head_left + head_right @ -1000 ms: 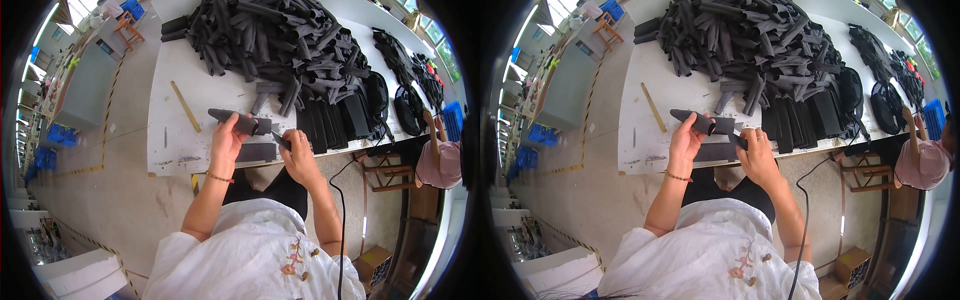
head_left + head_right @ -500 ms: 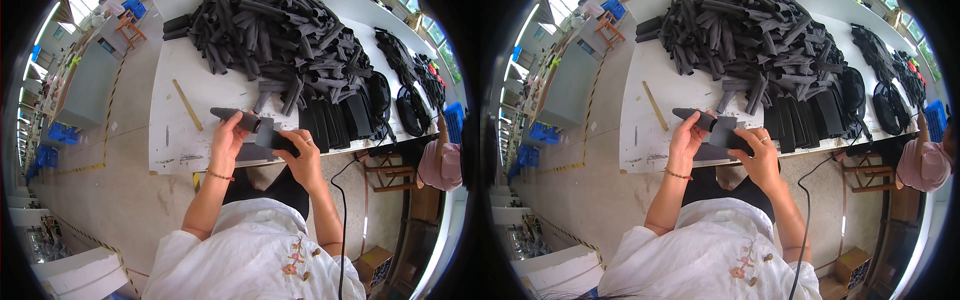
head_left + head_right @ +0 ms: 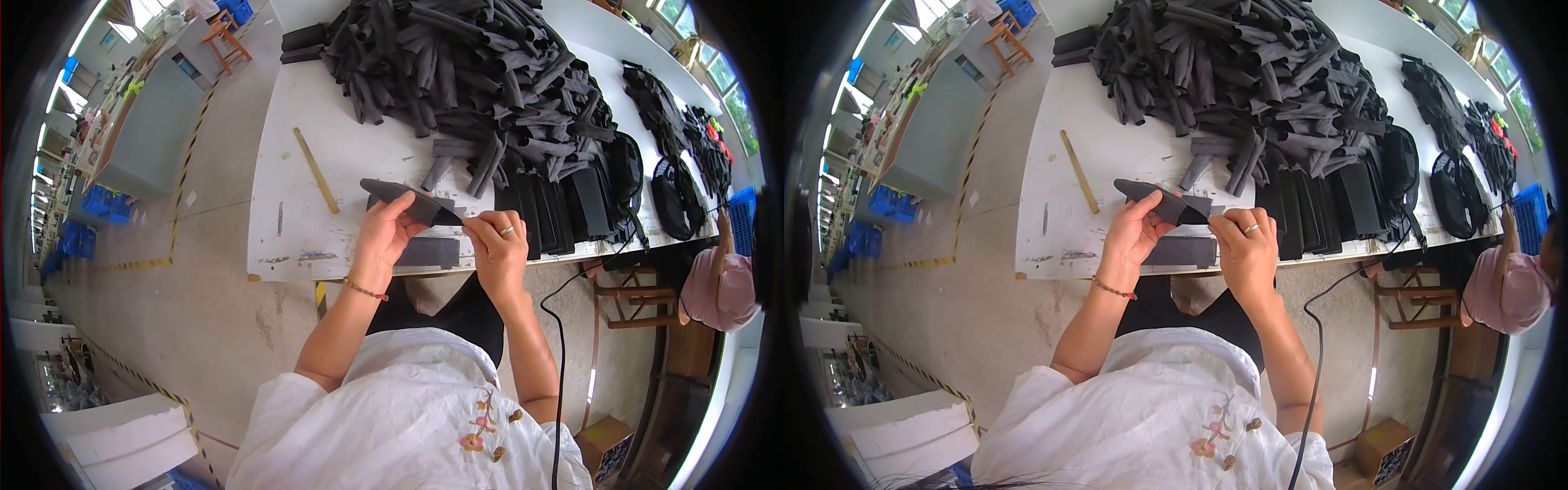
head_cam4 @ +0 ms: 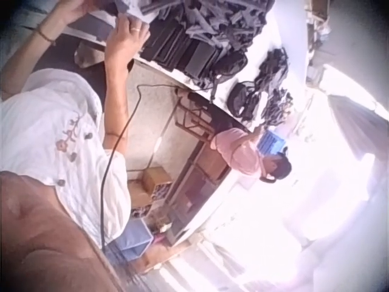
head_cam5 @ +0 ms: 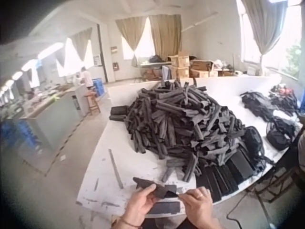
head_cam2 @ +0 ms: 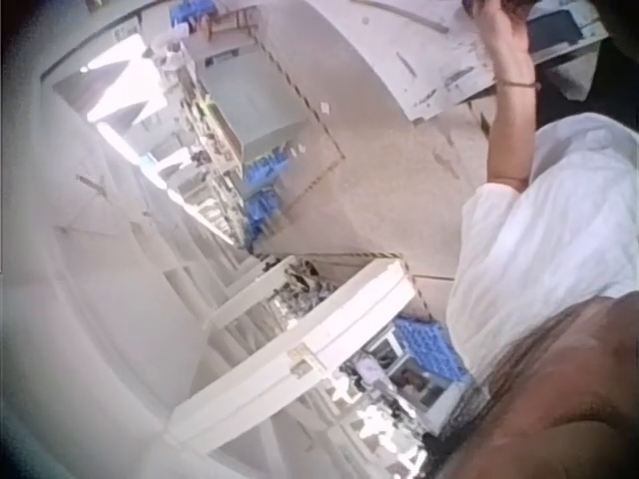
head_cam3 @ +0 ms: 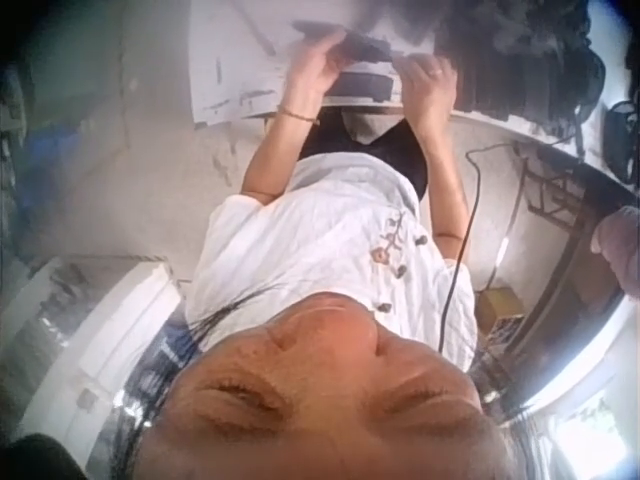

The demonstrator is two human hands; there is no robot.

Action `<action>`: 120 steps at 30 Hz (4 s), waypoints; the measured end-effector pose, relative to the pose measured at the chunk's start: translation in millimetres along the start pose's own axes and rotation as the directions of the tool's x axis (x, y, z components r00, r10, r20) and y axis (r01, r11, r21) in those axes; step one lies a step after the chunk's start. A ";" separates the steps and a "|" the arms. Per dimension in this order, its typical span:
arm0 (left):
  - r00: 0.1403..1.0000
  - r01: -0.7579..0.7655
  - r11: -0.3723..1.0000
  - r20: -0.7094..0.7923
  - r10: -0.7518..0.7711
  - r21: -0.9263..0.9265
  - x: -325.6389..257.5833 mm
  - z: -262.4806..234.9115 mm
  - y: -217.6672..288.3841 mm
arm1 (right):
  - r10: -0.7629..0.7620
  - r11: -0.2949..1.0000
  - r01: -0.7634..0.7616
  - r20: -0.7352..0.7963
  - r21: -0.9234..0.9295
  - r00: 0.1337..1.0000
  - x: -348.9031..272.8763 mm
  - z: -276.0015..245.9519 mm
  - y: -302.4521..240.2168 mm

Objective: Assembling or inspecting grey foam strips at a factory workbench.

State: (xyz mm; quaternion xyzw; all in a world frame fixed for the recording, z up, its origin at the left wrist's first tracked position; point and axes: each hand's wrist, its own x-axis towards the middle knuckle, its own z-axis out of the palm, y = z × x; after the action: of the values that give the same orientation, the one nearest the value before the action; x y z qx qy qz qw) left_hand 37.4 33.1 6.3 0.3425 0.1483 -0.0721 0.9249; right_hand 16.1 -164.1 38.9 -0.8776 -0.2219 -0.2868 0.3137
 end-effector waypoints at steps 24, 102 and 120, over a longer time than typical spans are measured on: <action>0.946 -0.165 0.986 0.283 0.157 0.003 -26.9 29.2 -31.5 | -0.071 0.968 0.072 -0.013 0.242 0.997 -13.3 28.9 -23.2; 0.904 -0.403 0.905 0.094 0.417 -0.134 -25.1 -37.4 22.6 | 0.115 0.804 -0.082 -0.019 0.589 0.993 -4.5 21.7 -28.6; 0.819 -0.404 0.189 0.262 0.510 0.895 89.9 -0.6 35.2 | 0.466 0.885 -0.465 0.045 -0.035 0.884 -20.7 63.9 36.0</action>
State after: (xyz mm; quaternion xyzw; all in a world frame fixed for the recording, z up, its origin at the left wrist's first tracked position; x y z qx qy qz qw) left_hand 130.5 57.2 -1.7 0.8321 0.0155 0.1516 0.5333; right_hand 44.6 -150.5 -30.5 -0.9160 -0.0098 -0.1826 0.3570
